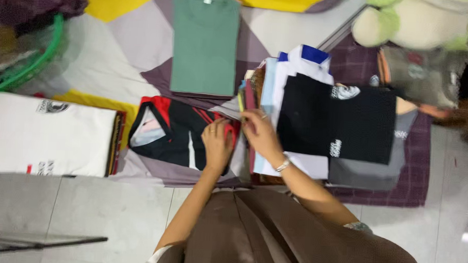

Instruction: The person folds various shirts and garments by hand on a bed, arranging them into neat stacks. The person handles t-shirts, polo shirts, and patterned tops, folding each item and placing it into organized piles.

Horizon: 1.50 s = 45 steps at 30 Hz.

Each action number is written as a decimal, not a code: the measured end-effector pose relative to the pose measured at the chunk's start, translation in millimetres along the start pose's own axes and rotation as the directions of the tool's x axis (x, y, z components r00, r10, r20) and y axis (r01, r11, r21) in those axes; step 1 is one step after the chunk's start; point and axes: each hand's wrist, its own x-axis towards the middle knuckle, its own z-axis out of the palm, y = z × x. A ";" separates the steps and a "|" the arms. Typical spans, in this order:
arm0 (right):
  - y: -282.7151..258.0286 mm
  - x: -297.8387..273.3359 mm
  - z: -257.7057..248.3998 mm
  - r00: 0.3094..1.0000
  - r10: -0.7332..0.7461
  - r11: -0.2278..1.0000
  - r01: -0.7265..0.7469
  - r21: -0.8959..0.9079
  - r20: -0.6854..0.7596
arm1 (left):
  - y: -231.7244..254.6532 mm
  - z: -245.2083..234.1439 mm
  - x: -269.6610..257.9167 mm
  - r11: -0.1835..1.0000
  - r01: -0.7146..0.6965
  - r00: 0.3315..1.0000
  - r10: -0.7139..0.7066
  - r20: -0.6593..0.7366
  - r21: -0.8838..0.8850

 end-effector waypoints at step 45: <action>-217.8 99.9 -60.0 0.935 -0.122 0.658 -0.175 0.733 0.333 | 1.4 -62.8 -64.9 -0.828 0.257 0.870 -0.027 0.493 -0.499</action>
